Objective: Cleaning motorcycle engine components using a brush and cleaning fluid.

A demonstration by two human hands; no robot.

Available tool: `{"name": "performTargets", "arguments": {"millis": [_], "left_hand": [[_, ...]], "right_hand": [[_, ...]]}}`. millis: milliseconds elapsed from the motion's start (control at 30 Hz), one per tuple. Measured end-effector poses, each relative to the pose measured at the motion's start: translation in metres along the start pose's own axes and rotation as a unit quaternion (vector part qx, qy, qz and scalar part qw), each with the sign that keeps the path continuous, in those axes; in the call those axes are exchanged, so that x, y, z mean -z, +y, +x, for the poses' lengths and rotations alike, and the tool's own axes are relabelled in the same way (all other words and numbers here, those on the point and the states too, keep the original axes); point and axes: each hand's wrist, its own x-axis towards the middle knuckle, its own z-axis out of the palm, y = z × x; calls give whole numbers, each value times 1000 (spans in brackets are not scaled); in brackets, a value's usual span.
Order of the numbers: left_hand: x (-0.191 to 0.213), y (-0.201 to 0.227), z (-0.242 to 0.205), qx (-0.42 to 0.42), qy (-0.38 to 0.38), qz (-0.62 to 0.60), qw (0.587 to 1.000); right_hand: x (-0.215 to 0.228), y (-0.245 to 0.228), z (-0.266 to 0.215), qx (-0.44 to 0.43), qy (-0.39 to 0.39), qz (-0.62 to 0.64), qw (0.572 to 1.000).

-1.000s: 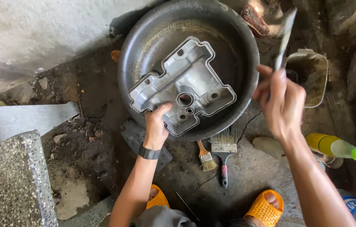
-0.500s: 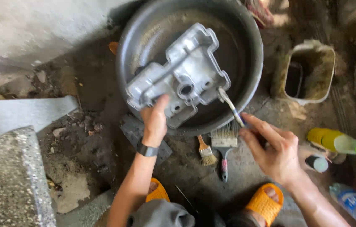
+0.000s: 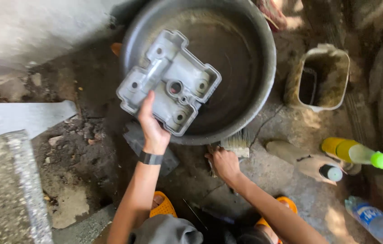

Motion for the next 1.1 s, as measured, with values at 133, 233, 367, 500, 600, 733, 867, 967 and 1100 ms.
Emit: {"name": "performTargets", "arguments": {"millis": [133, 233, 367, 500, 600, 733, 867, 967, 1100], "left_hand": [[20, -5, 5, -30, -29, -6, 999], [37, -11, 13, -59, -11, 54, 997], [47, -18, 23, -61, -76, 62, 993], [74, -50, 39, -289, -175, 393, 855], [-13, -11, 8, -10, -124, 43, 991], [-16, -17, 5, -22, -79, 62, 995], [16, -25, 12, -23, -47, 26, 998], [35, -33, 18, -19, -19, 30, 999], [98, -78, 49, -51, 25, 131, 990]], "right_hand": [[-61, 20, 27, 28, 47, -127, 990], [21, -14, -6, -75, -93, -27, 992], [197, -38, -80, 64, -124, 181, 974], [363, -24, -99, 85, 225, -15, 970], [390, 38, -49, -82, 331, 150, 928], [328, 159, 65, -136, 277, 145, 940], [247, 251, 149, -72, 196, -121, 970], [251, 255, 138, -116, 143, -134, 974], [312, 171, 71, -153, 261, 129, 944]]}}
